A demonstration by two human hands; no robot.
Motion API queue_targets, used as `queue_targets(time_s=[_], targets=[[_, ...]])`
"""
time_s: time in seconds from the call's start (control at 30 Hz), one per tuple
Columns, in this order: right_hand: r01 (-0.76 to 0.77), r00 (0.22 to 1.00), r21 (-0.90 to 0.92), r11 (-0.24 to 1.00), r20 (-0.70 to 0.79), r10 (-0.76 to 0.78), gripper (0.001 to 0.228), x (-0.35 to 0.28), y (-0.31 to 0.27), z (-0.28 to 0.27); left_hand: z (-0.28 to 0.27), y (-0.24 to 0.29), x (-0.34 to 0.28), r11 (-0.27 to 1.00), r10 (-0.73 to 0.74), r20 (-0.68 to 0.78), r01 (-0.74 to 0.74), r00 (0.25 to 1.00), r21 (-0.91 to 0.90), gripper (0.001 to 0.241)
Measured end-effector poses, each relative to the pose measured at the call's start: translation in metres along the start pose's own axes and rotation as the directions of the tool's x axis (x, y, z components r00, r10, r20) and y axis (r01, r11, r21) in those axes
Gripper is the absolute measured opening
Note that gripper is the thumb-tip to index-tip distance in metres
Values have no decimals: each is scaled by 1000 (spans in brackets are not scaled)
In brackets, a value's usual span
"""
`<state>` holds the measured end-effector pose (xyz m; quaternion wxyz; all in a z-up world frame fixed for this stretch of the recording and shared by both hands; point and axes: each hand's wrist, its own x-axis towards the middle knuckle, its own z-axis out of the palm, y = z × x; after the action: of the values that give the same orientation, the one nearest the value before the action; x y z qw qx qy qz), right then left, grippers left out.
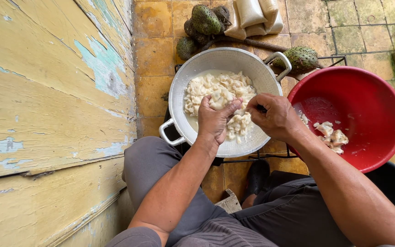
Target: Manually separating and transferring fruit segments from a bowl to a pan with liquid
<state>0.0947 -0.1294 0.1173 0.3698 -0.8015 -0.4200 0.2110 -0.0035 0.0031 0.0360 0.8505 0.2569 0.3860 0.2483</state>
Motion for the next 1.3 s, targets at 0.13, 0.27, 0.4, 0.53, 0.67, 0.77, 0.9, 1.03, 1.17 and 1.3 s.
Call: queue_targets(time_s=[0.13,0.27,0.4,0.53,0.67,0.77,0.9,1.03,1.17,1.3], targets=[[-12,999,-31,999,-47,11,8,-1,9,-2,-3,-13,3,994,-112,59,113,992,-6,80],[-20,998,-34,999,-56,18,8,2,9,-4,-3,-14,2,989,-146,98,144,984,27,77],[-30,998,-27,999,-55,28,7,0,13,-5,-2,-14,0,980,-195,106,190,975,57,80],[-45,997,-55,997,-67,41,7,-1,13,-7,-1,-16,1,975,-222,121,217,968,50,76],[17,997,-76,997,-78,-23,4,-3,12,-8,-1,-17,3,971,-239,147,233,960,58,77],[68,991,-118,991,-103,-81,3,0,14,-5,0,-18,0,972,-231,136,224,963,68,74],[88,986,-160,983,-126,-109,5,4,16,-4,5,-18,-3,975,-219,166,213,961,58,75],[111,980,-204,973,-141,-142,8,9,16,-4,10,-16,3,976,-217,155,216,964,28,69],[124,975,-174,977,-162,-152,8,10,21,-2,7,-19,6,974,-225,175,222,958,36,67],[99,975,-192,976,-178,-133,11,10,14,-2,13,-10,-8,975,-221,178,215,959,54,65]])
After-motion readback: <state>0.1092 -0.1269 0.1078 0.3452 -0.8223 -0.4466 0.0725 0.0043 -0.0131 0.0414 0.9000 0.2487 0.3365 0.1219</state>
